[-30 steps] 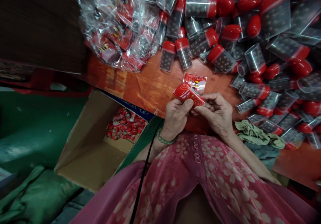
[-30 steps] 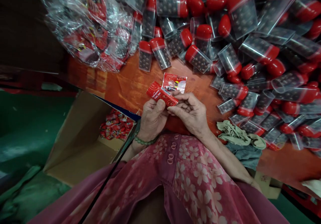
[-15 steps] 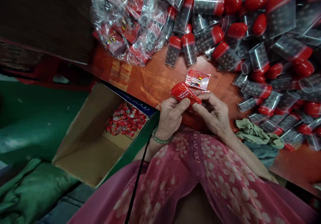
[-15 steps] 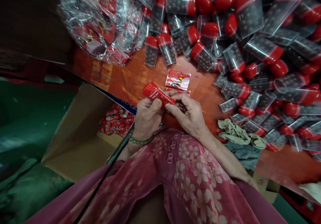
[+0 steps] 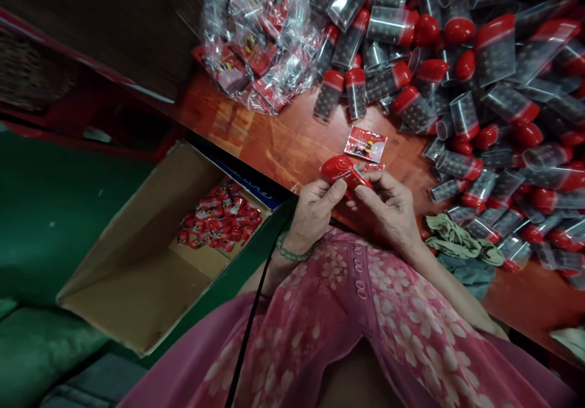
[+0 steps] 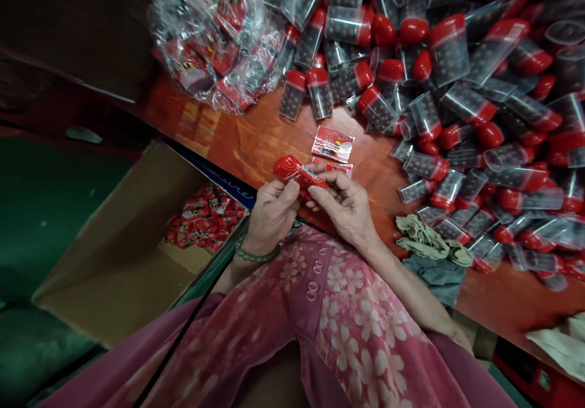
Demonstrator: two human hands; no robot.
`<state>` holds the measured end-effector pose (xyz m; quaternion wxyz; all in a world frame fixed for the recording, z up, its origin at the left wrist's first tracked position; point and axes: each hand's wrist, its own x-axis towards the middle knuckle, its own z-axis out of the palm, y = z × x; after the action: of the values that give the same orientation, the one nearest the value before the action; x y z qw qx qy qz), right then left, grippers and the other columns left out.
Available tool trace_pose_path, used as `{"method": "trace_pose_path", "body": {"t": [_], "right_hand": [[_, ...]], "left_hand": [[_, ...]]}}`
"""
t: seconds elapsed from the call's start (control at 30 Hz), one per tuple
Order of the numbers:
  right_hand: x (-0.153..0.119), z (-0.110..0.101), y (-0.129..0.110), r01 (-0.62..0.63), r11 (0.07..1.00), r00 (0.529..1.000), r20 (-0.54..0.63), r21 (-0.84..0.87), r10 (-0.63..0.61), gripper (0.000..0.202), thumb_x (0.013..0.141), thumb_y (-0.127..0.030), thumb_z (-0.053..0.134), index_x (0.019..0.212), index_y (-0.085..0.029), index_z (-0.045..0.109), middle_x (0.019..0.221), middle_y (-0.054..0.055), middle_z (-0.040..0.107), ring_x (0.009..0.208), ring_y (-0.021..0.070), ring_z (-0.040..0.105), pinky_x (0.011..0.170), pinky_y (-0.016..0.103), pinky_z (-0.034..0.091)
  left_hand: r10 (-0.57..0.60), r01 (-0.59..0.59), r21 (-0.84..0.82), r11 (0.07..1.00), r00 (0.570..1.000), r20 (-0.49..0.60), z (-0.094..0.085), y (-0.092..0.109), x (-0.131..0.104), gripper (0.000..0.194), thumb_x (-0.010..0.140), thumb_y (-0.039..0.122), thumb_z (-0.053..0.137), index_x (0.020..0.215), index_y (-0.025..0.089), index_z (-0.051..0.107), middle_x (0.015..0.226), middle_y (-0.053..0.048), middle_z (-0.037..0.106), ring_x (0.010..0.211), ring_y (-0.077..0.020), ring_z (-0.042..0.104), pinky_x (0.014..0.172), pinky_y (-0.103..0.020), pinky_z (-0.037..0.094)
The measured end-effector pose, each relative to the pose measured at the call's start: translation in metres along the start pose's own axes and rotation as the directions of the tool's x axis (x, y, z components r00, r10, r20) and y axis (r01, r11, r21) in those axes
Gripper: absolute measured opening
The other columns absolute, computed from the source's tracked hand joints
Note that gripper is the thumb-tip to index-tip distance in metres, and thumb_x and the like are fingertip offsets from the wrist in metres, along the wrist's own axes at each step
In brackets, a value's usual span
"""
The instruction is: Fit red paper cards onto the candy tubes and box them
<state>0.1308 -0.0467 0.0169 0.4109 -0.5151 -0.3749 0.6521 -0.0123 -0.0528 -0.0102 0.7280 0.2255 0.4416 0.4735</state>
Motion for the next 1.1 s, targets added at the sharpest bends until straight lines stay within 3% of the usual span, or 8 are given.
{"method": "trace_pose_path", "body": {"t": [0.2, 0.33, 0.43, 0.57, 0.67, 0.9, 1.0, 1.1], "right_hand": [[-0.006, -0.002, 0.003, -0.017, 0.997, 1.000, 0.022, 0.074, 0.016, 0.039, 0.077, -0.046, 0.085, 0.095, -0.024, 0.060, 0.084, -0.005, 0.069, 0.058, 0.0064, 0.066, 0.059, 0.020, 0.060], [-0.011, -0.001, 0.005, 0.031, 0.998, 0.998, 0.048, 0.059, -0.034, 0.043, 0.068, -0.051, 0.089, 0.084, -0.022, 0.063, 0.093, -0.002, 0.071, 0.072, 0.0081, 0.066, 0.071, 0.023, 0.060], [-0.017, 0.002, 0.008, 0.028, 0.998, 0.992, 0.118, 0.060, -0.034, 0.044, 0.066, -0.055, 0.089, 0.080, -0.023, 0.064, 0.082, -0.003, 0.069, 0.069, 0.0086, 0.063, 0.068, 0.022, 0.058], [-0.027, 0.002, 0.015, -0.037, 0.991, 0.978, 0.210, 0.129, 0.009, 0.048, 0.064, -0.056, 0.090, 0.084, -0.021, 0.064, 0.074, -0.005, 0.068, 0.062, 0.0073, 0.061, 0.060, 0.020, 0.054], [-0.033, 0.000, 0.019, -0.116, 0.978, 0.968, 0.239, 0.175, 0.072, 0.052, 0.058, -0.055, 0.093, 0.083, -0.020, 0.064, 0.071, -0.005, 0.069, 0.058, 0.0069, 0.063, 0.059, 0.020, 0.055], [-0.036, 0.004, 0.033, -0.284, 0.941, 0.923, 0.318, 0.186, 0.216, 0.052, 0.061, -0.055, 0.092, 0.081, -0.018, 0.061, 0.063, -0.006, 0.067, 0.054, 0.0074, 0.065, 0.057, 0.020, 0.055], [-0.037, 0.009, 0.058, -0.252, 0.968, 0.887, 0.405, 0.021, 0.222, 0.046, 0.069, -0.050, 0.088, 0.090, -0.018, 0.062, 0.075, -0.004, 0.072, 0.065, 0.0084, 0.067, 0.066, 0.023, 0.057], [-0.037, 0.007, 0.083, -0.092, 0.955, 0.855, 0.469, -0.283, 0.221, 0.038, 0.082, -0.039, 0.082, 0.107, -0.016, 0.066, 0.099, 0.003, 0.074, 0.085, 0.0141, 0.071, 0.080, 0.032, 0.061]], "left_hand": [[0.087, -0.090, 0.128, 0.988, 0.996, 0.027, -0.003, -0.012, -0.011, 0.039, 0.089, 0.055, 0.070, 0.091, 0.017, 0.077, 0.069, -0.002, 0.072, 0.061, -0.0127, 0.066, 0.063, -0.025, 0.056], [0.187, -0.175, 0.132, 0.976, 0.978, -0.088, -0.004, -0.013, -0.026, 0.034, 0.086, 0.052, 0.076, 0.093, 0.018, 0.078, 0.088, -0.004, 0.078, 0.077, -0.0157, 0.072, 0.077, -0.028, 0.059], [0.256, -0.239, 0.136, 0.961, 0.960, -0.118, -0.004, -0.012, -0.038, 0.039, 0.079, 0.053, 0.082, 0.098, 0.019, 0.078, 0.100, -0.007, 0.078, 0.088, -0.0175, 0.073, 0.086, -0.029, 0.058], [0.369, -0.333, 0.171, 0.927, 0.890, -0.268, -0.001, -0.010, -0.051, 0.036, 0.065, 0.044, 0.094, 0.086, 0.019, 0.076, 0.080, 0.002, 0.073, 0.071, -0.0077, 0.065, 0.075, -0.019, 0.054], [0.367, -0.312, 0.210, 0.927, 0.875, -0.316, 0.002, -0.009, -0.057, 0.032, 0.062, 0.037, 0.096, 0.081, 0.019, 0.077, 0.074, 0.005, 0.072, 0.065, -0.0053, 0.063, 0.070, -0.016, 0.052], [0.307, -0.246, 0.225, 0.943, 0.904, -0.298, 0.004, -0.012, -0.070, 0.052, 0.065, 0.041, 0.094, 0.111, 0.022, 0.078, 0.092, -0.004, 0.081, 0.084, -0.0164, 0.076, 0.086, -0.030, 0.059], [0.308, -0.237, 0.230, 0.944, 0.881, -0.359, -0.019, -0.011, -0.077, 0.051, 0.068, 0.042, 0.091, 0.111, 0.020, 0.076, 0.091, -0.005, 0.080, 0.085, -0.0174, 0.076, 0.087, -0.031, 0.060], [0.401, -0.260, 0.320, 0.911, 0.734, -0.548, -0.073, -0.007, -0.084, 0.049, 0.068, 0.046, 0.089, 0.106, 0.020, 0.073, 0.096, -0.004, 0.078, 0.088, -0.0169, 0.074, 0.090, -0.032, 0.060]]}}
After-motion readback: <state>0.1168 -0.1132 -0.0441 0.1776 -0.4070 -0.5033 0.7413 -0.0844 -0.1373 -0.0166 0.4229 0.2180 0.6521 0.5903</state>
